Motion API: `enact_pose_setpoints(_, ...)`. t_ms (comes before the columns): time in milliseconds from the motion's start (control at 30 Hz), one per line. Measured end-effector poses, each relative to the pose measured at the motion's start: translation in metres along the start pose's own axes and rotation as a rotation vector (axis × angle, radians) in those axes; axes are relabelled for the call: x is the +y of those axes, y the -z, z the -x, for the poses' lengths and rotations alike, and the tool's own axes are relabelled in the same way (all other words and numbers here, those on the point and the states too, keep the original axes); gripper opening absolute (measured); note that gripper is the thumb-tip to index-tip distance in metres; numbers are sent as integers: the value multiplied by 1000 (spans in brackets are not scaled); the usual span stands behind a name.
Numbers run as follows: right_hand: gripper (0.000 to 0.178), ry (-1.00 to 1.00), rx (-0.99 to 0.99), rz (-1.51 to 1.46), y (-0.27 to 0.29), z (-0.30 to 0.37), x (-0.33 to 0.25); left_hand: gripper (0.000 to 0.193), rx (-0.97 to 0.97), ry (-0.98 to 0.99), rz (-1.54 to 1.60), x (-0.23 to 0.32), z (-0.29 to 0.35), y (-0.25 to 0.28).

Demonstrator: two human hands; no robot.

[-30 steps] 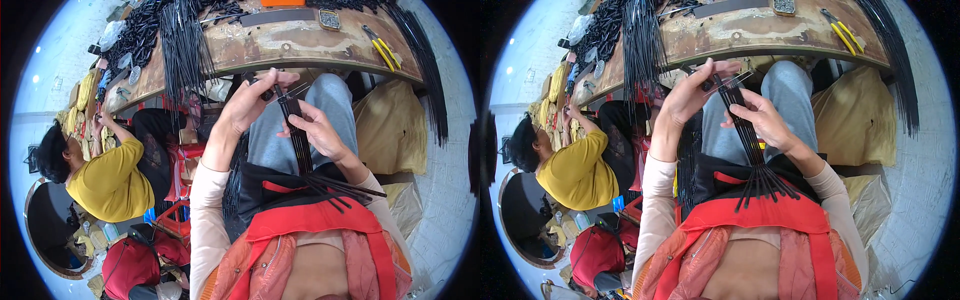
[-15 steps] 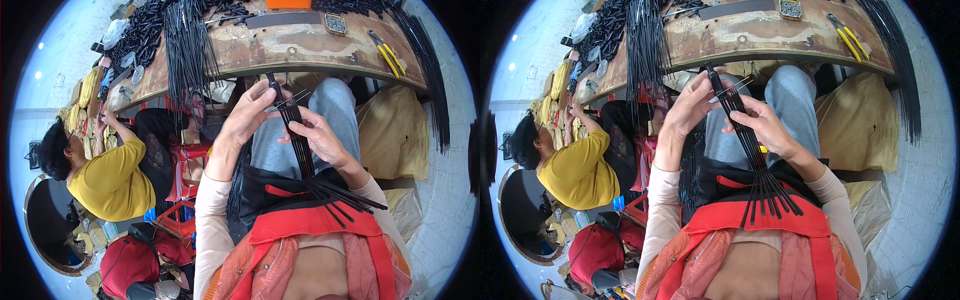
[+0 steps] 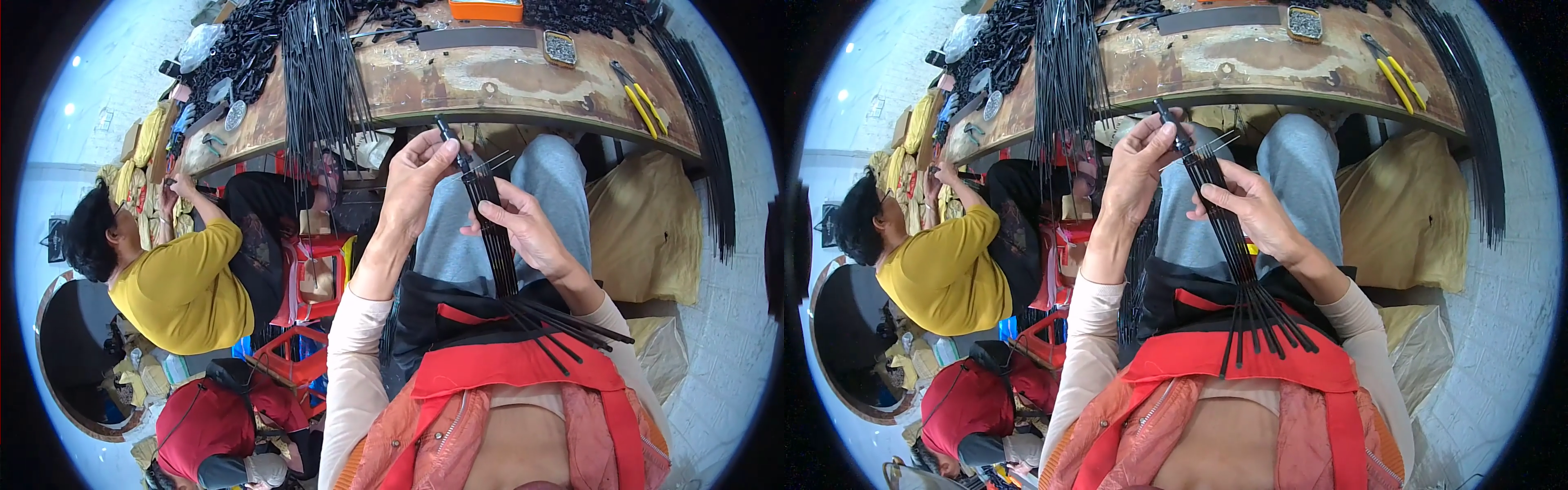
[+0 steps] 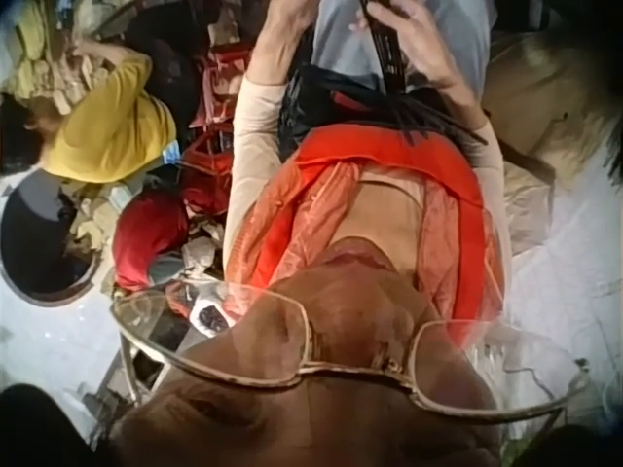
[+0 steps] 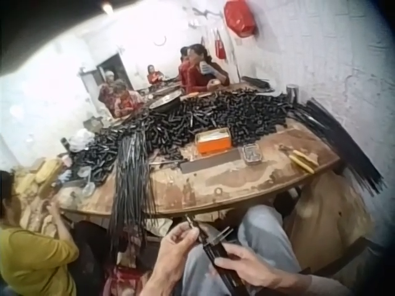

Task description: Assembling and trimming groups of thin black plastic components at a factory workbench.

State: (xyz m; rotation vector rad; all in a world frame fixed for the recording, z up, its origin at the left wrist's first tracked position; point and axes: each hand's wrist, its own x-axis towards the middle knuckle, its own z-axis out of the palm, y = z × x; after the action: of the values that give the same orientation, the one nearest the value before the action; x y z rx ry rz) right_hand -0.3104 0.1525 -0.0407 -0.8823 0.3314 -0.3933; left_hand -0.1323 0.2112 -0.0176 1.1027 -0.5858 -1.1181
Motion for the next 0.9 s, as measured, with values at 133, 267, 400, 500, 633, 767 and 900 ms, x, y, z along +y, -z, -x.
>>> enact_pose_setpoints(133, 31, 3, -2, 7, 4, 0, 1, 33, -118, 81, 182, 11, 4, -8)
enact_pose_setpoints(267, 31, 1, 12, 2, 0, 1, 1, 31, -20, 86, 218, 2, 6, -8)
enact_pose_setpoints(400, 33, 4, 17, 15, 1, 1, 1, 30, -66, 19, 54, -2, 1, -3)
enact_pose_setpoints(500, 34, 0, 16, 3, 4, 0, 4, 25, -73, 18, 144, 8, 7, -13)
enact_pose_setpoints(633, 34, 3, 8, 14, 0, 2, 2, 23, 19, 20, 96, -2, 5, -9)
enact_pose_setpoints(767, 34, 3, 9, 11, 3, 1, 4, 28, 62, -14, 13, 1, 4, -8)
enact_pose_setpoints(900, 34, -1, 14, 25, 2, 0, 3, 27, 108, -51, -33, -2, 3, -8)
